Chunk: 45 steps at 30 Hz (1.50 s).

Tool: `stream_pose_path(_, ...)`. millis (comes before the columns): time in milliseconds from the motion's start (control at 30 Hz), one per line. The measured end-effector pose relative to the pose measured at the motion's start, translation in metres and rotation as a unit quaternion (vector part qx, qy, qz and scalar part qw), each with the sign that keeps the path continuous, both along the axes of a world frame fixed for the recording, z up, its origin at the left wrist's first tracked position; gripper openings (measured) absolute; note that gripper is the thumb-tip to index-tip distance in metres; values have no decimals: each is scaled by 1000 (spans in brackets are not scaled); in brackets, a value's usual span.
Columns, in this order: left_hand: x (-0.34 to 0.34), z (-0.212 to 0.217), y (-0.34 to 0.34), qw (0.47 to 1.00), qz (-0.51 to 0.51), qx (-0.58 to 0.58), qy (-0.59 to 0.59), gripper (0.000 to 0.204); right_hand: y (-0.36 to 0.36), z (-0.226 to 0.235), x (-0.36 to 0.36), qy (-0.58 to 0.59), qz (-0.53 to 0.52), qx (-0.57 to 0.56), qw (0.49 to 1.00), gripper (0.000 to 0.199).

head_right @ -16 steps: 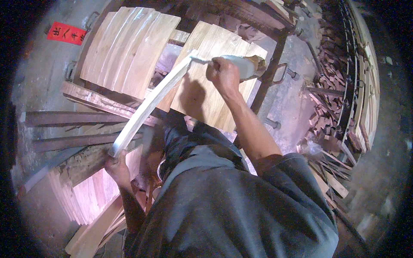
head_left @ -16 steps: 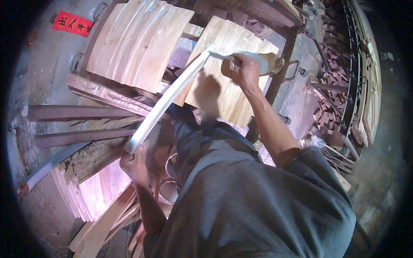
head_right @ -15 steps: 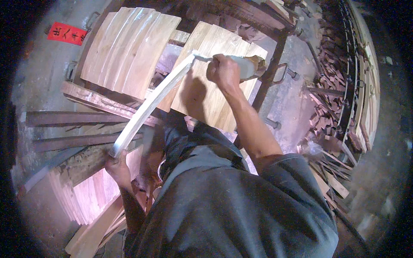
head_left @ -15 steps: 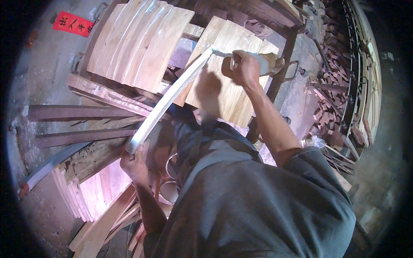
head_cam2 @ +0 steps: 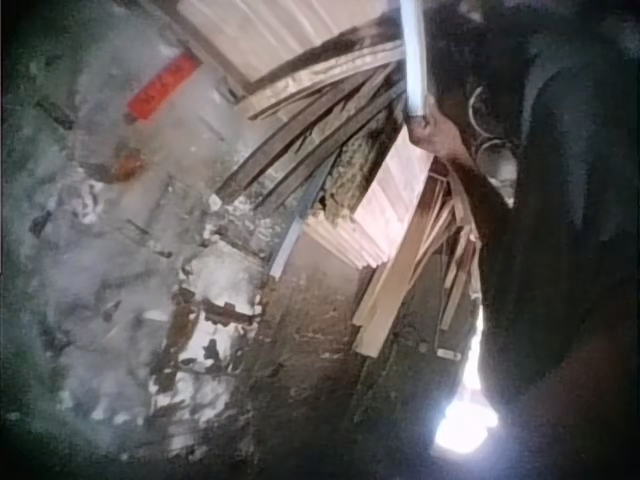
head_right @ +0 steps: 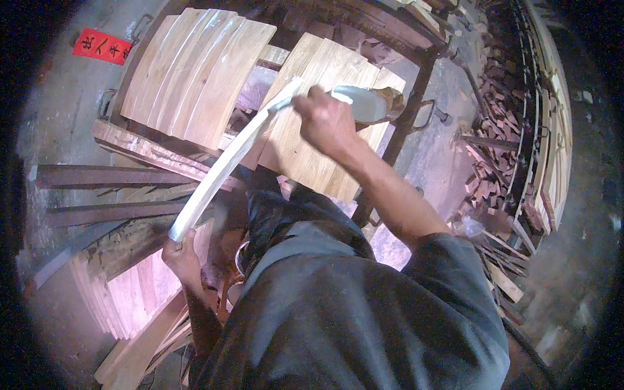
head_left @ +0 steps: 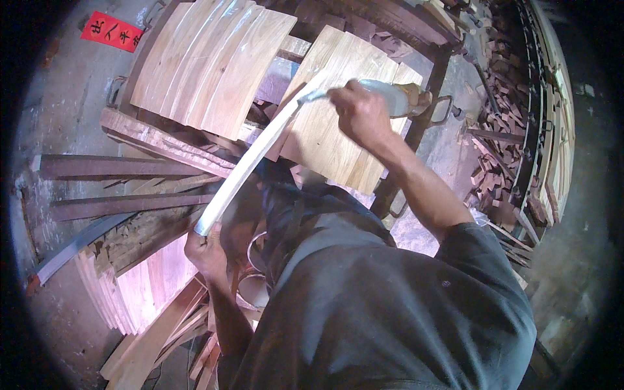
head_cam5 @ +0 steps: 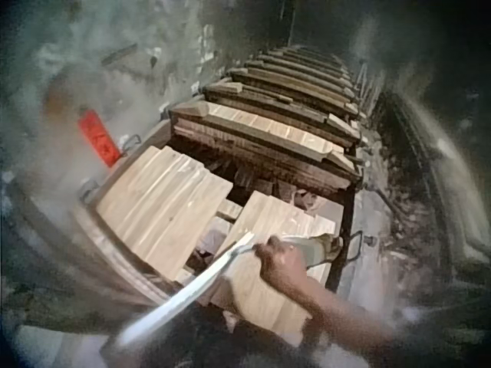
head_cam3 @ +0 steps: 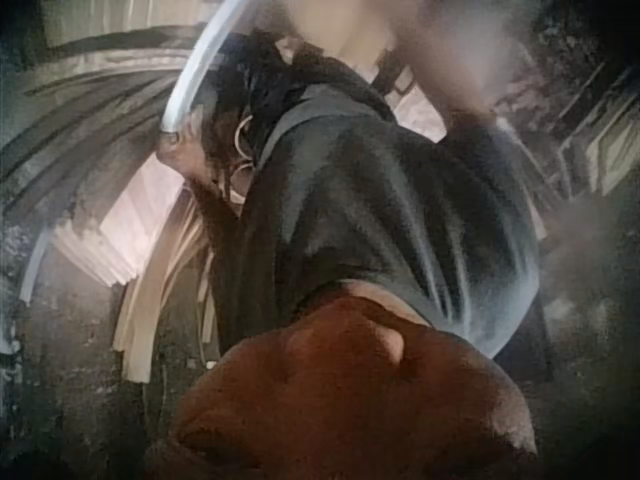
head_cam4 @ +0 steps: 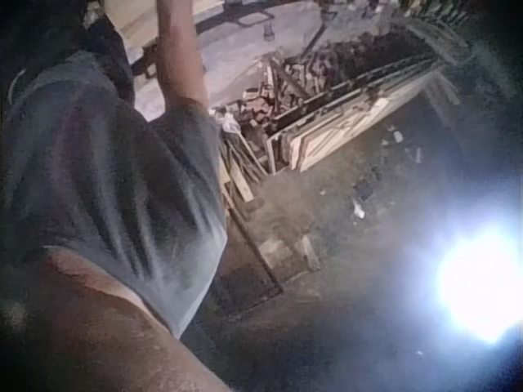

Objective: The person applies a clear finish to multiple thin wooden planks using a brush. They repeatedly dip the brush into a container, coat each plank, and place it on a stack. The person handles the planks one at a time and continues the process throughout the clip.

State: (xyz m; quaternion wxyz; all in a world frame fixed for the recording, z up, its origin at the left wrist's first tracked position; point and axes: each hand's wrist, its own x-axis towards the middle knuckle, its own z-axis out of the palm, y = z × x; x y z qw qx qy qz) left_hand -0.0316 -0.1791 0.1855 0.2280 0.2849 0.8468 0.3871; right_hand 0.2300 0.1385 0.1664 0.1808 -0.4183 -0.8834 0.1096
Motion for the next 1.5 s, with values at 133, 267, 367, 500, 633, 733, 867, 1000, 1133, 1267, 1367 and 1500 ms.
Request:
stream_pose_path(133,3,14,9,998,-7,-58,11,24,69,-37,17,-76,-114,3,991,17)
stream_pose_path(267,2,16,11,998,6,-56,8,27,69,-33,15,-49,-108,5,993,18)
stream_pose_path(367,1,10,8,999,3,-34,15,27,9,-7,-6,-39,-41,-13,998,15)
stream_pose_path(500,0,9,8,999,9,-24,20,26,-80,42,-34,129,109,-78,983,29)
stream_pose_path(633,3,18,14,1000,22,-16,15,23,-70,40,-36,152,123,-103,975,32)
stream_pose_path(733,0,10,9,1000,13,5,2,24,-5,-9,-16,97,-31,-86,991,18)
stream_pose_path(867,0,8,8,1000,3,22,20,27,25,0,-11,17,-94,-64,993,15)
stream_pose_path(1000,-1,-6,4,990,34,96,-99,23,-51,38,-39,33,61,-56,996,19)
stream_pose_path(1133,0,-2,4,991,32,88,-94,21,-134,99,-75,147,215,-117,958,28)
stream_pose_path(1267,-7,-19,-10,968,102,122,-195,21,-154,118,-91,276,284,-198,896,34)
stream_pose_path(1367,0,-13,-10,972,57,151,-171,22,-133,101,-82,289,226,-265,892,22)
stream_pose_path(1500,4,8,9,994,-9,87,-60,24,-79,49,-47,236,26,-295,925,10)
